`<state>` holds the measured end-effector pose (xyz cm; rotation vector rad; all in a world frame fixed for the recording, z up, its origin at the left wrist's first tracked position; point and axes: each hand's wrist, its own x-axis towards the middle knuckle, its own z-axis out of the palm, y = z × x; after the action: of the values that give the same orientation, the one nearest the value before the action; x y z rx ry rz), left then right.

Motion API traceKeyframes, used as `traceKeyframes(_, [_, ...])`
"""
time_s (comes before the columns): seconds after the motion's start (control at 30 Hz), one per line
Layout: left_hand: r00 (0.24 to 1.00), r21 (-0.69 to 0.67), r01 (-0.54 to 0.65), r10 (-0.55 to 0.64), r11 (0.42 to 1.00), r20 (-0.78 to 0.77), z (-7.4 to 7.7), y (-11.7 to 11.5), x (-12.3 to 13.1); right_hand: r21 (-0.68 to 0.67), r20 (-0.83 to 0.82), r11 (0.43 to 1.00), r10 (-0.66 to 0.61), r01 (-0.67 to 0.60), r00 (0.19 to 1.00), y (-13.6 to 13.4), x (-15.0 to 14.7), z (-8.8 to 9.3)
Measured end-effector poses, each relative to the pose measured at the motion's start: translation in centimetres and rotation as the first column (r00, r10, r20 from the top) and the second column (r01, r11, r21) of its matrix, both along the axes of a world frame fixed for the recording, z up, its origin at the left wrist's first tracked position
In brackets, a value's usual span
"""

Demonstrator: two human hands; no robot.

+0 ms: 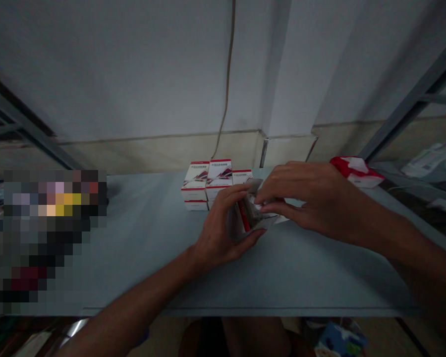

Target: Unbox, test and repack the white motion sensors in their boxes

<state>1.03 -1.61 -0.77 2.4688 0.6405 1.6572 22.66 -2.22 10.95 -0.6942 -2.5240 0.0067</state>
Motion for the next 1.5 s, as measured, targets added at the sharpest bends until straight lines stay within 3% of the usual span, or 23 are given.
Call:
traceKeyframes(0.17, [1.000,0.008,0.000,0.000,1.000,0.004,-0.1,0.1,-0.1,-0.010,0.104,0.999,-0.041,0.043,0.994,0.1,-0.9,-0.8])
traceKeyframes(0.43, [1.000,0.023,-0.014,0.014,1.000,-0.002,0.0,0.3,-0.2,-0.166,0.165,0.985,0.068,-0.040,0.984,-0.5,0.0,-0.2])
traceKeyframes(0.7, [0.999,0.016,-0.050,0.050,0.999,0.013,-0.5,0.6,-0.5,-0.013,0.246,1.000,0.021,-0.018,0.969,-0.7,0.3,-0.8])
traceKeyframes(0.83, [1.000,0.007,-0.015,0.015,1.000,-0.004,-0.4,0.4,-0.5,0.097,0.282,0.995,-0.020,-0.007,0.959,-1.2,0.1,-1.1])
traceKeyframes(0.97, [0.999,0.005,-0.034,0.034,0.999,0.042,-0.2,0.2,-0.7,0.026,0.169,1.000,0.007,-0.012,0.986,-1.3,0.5,-0.9])
traceKeyframes(1.1, [0.990,-0.094,-0.015,0.029,0.995,0.141,-0.3,0.4,-0.9,-0.008,0.001,0.998,-0.056,0.056,0.998,-0.8,0.6,-0.4])
traceKeyframes(1.37, [0.980,-0.094,0.000,0.019,0.996,0.197,-0.9,1.3,-0.9,0.018,-0.093,0.991,0.133,-0.132,0.987,0.8,-0.8,-1.9])
traceKeyframes(1.5, [0.973,-0.102,-0.055,0.076,0.993,0.219,-1.0,1.3,-0.7,0.067,-0.088,0.984,0.170,-0.165,0.981,1.1,-1.3,-2.5])
